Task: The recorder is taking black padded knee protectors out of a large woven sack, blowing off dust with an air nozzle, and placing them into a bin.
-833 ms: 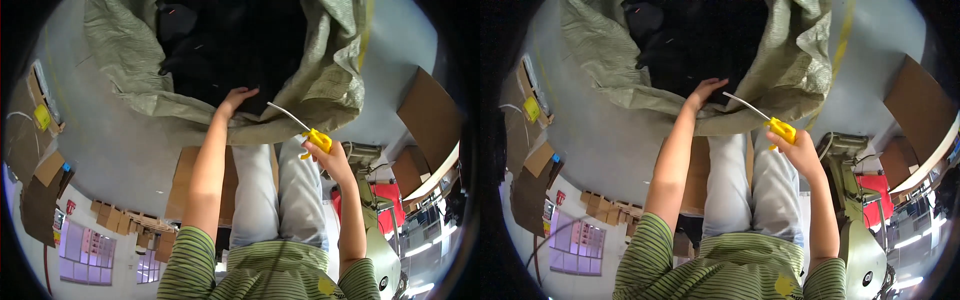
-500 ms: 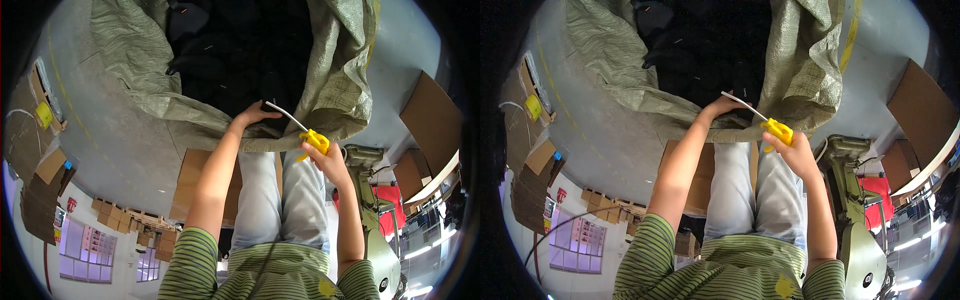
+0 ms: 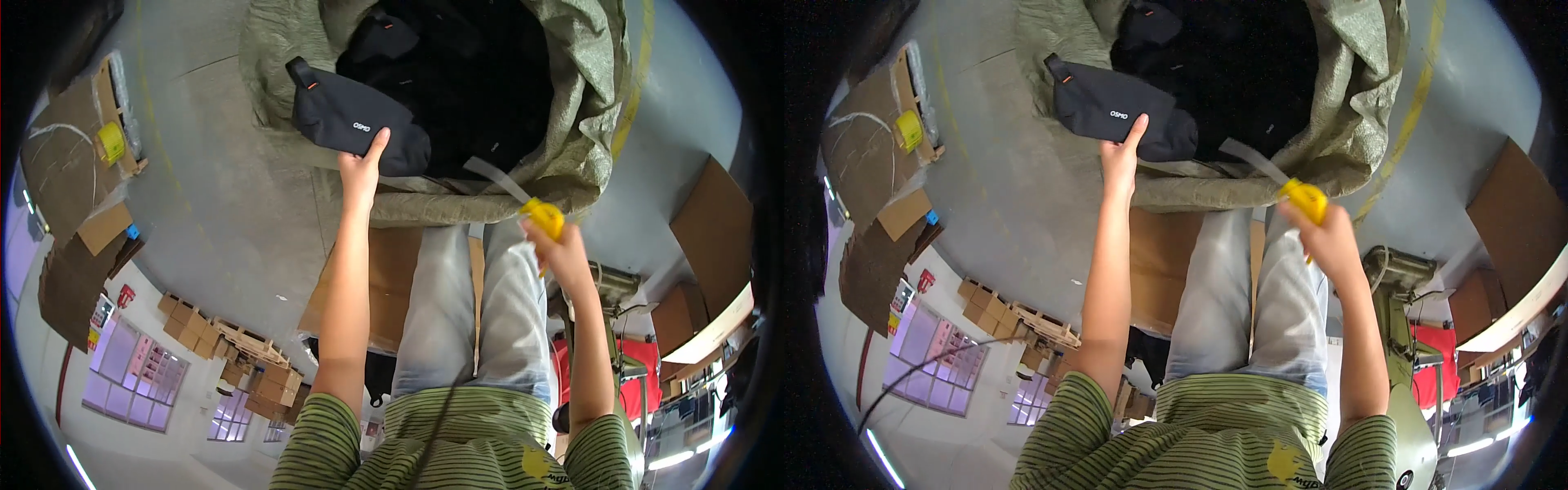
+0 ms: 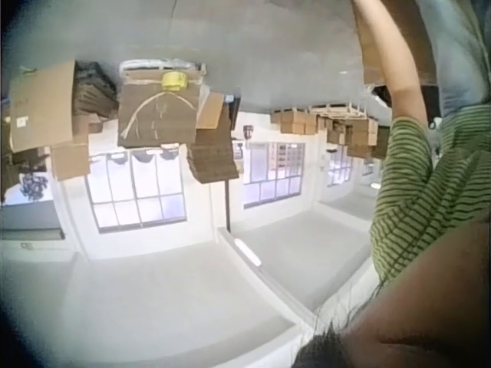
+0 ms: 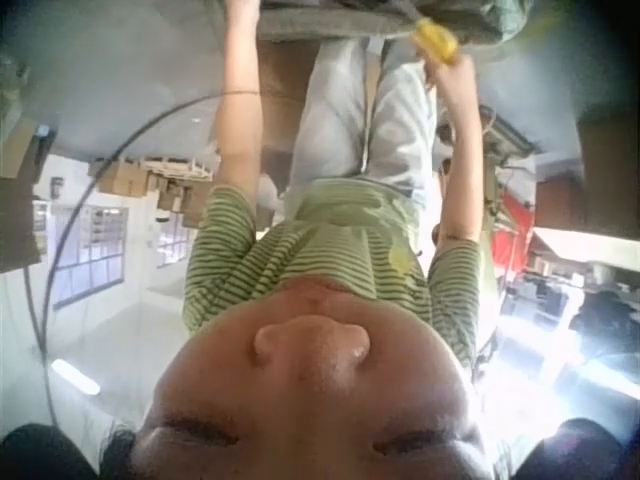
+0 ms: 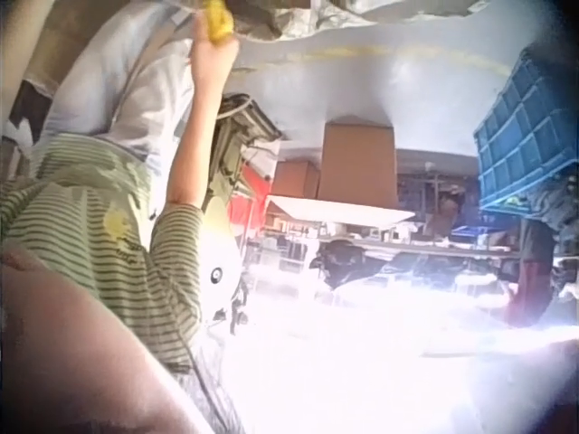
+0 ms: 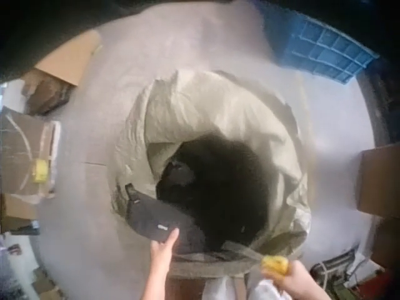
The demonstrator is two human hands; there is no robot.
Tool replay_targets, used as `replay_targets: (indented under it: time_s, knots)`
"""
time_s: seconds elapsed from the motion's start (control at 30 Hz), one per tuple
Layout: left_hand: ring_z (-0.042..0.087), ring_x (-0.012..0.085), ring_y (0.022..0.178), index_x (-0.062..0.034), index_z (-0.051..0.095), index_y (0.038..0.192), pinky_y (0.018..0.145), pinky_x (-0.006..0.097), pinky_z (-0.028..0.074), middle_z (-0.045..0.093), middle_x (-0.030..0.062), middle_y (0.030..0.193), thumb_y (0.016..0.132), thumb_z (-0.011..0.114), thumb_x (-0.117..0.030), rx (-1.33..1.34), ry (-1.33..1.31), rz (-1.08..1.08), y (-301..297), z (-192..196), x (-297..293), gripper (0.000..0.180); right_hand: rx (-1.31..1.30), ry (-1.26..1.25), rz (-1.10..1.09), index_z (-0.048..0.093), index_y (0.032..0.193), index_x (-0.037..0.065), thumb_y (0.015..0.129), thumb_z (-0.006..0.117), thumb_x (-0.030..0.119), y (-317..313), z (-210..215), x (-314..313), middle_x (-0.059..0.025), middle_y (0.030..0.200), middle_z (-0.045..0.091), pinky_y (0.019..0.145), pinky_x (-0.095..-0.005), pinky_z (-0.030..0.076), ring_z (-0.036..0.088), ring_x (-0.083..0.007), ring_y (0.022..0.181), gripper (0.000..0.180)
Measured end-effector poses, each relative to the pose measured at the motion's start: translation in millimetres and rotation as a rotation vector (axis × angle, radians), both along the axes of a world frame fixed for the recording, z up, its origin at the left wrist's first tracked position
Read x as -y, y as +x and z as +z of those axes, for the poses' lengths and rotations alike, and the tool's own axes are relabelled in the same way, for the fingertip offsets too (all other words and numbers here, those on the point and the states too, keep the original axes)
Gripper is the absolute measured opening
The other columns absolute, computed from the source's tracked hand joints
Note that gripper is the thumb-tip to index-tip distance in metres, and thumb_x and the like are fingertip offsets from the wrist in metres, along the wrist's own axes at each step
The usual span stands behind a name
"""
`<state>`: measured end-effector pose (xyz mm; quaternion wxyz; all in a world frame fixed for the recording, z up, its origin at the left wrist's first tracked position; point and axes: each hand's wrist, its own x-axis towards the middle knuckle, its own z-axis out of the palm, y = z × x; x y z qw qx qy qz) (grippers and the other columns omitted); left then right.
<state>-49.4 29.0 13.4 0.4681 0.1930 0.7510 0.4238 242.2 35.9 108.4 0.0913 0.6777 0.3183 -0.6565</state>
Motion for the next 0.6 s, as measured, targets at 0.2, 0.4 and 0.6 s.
replay_targets:
  time_s: [0.2,0.4,0.6]
  knots:
    - [0.058,0.0141,0.089,0.0033,0.059,0.103,0.081,0.028,0.046,0.064,0.0073,0.099,0.075,0.075,-0.017,-0.084,-0.049,-0.2,-12.3,14.7,9.8,0.038,-0.147,0.064,-0.052,0.062,0.078,-0.001,0.077,0.067,0.041,-28.3,-3.4,-26.9,-0.0057,0.055,0.056,0.044,-0.0277,0.042,0.054,-0.0125,0.045,0.042]
    - [0.055,0.0123,0.096,0.0041,0.058,0.111,0.084,0.025,0.043,0.061,0.0067,0.108,0.089,0.059,-0.033,-0.105,-0.061,0.116,-25.1,19.7,17.1,0.043,-0.078,0.066,0.385,0.064,0.088,-0.002,0.074,0.066,0.045,-42.3,8.8,-34.6,-0.011,0.062,0.061,0.052,-0.0313,0.048,0.061,-0.0194,0.052,0.049]
    - [0.054,0.0181,0.106,0.0061,0.05,0.119,0.091,0.028,0.042,0.056,0.0104,0.117,0.089,0.058,-0.037,0.132,-0.147,0.314,-24.0,23.4,9.5,0.053,-0.034,0.258,0.342,0.064,0.094,0.001,0.071,0.068,0.047,-34.6,4.4,-29.4,-0.0115,0.063,0.061,0.051,-0.0314,0.048,0.06,-0.0196,0.051,0.052]
